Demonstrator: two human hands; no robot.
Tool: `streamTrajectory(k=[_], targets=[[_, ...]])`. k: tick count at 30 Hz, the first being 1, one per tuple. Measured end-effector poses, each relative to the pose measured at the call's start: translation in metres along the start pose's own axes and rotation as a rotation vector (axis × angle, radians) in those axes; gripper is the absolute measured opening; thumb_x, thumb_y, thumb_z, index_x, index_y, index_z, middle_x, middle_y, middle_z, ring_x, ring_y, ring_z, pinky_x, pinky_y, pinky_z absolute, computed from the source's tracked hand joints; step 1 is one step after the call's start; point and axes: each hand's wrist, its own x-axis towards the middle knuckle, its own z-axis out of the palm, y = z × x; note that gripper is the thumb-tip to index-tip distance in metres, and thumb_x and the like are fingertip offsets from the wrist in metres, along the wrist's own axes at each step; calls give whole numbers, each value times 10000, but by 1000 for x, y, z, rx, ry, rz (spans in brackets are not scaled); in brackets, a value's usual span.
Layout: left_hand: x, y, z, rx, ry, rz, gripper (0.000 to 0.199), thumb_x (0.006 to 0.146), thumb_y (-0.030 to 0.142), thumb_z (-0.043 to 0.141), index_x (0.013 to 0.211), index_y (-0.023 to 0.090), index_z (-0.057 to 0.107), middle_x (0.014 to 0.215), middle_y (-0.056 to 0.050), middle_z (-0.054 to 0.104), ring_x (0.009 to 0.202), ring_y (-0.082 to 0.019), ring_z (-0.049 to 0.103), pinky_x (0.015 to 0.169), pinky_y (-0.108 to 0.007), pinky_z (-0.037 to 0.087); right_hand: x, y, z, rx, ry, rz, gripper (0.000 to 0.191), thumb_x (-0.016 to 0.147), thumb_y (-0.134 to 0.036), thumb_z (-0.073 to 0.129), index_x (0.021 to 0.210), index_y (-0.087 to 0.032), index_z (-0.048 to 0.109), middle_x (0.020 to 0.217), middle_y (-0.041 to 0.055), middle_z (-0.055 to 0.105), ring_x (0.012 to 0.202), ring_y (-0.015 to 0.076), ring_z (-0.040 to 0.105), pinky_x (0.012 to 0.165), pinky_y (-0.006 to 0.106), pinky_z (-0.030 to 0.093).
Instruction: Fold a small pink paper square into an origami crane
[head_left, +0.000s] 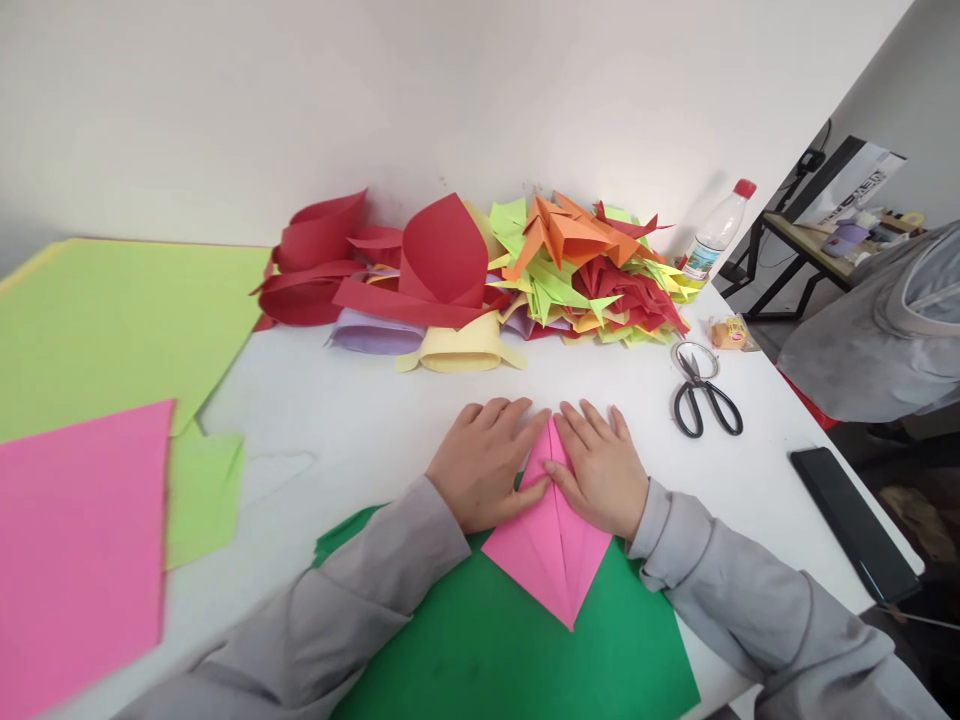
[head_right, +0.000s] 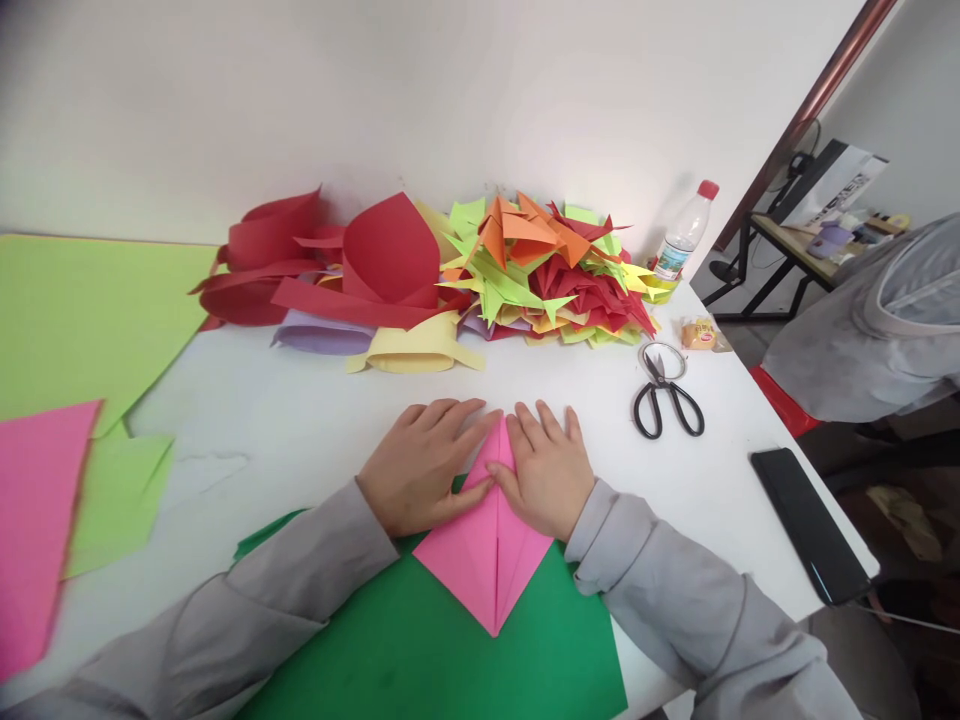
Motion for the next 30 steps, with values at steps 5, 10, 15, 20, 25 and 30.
streamTrajectory(k=[5, 10, 15, 20, 25, 30], targets=[[-4, -3, 6, -20, 83, 73, 506, 852, 432, 432, 1171, 76, 600, 1183, -197, 608, 1040, -334, 546, 833, -465, 420, -2, 1, -3, 37, 37, -3, 497, 980, -420, 363, 1383, -149, 467, 1400, 123, 509, 1320, 297, 404, 1122, 518, 217], [-5, -4, 9, -71, 71, 110, 454, 857, 391, 433, 1118, 69, 619, 1170, -196, 613, 1050, -334, 539, 865, -471, 423, -4, 3, -6, 66, 52, -38, 442, 973, -394, 386, 1370, -232, 491, 1376, 102, 524, 1293, 283, 421, 1104, 506, 244], [-4, -3, 9, -102, 42, 80, 477, 844, 399, 442, 1173, 84, 586, 1227, -201, 574, 1101, -341, 510, 888, -490, 409, -3, 5, -6, 78, 51, -68, 439, 952, -438, 435, 1343, -255, 518, 1385, 102, 506, 1299, 290, 403, 1095, 520, 241], [-3, -3, 7, -98, 7, 57, 556, 839, 432, 440, 1256, 74, 529, 1235, -196, 566, 1102, -341, 503, 875, -495, 392, -1, 5, -6, 83, 66, 11, 422, 956, -431, 427, 1280, -201, 569, 1361, 128, 523, 1280, 304, 417, 1091, 525, 241], [1, -1, 2, -72, -42, 34, 587, 820, 452, 462, 1267, 76, 522, 1236, -185, 568, 1077, -337, 507, 857, -484, 386, 0, 3, -7, 98, 58, 36, 418, 963, -416, 410, 1257, -169, 574, 1337, 118, 550, 1259, 302, 439, 1094, 504, 253], [4, 1, -2, -28, -92, 31, 604, 821, 462, 463, 1269, 63, 525, 1227, -188, 569, 1053, -343, 506, 833, -482, 386, 0, 3, -6, 90, 50, 32, 439, 959, -420, 420, 1300, -175, 545, 1353, 118, 538, 1271, 308, 426, 1096, 506, 246]])
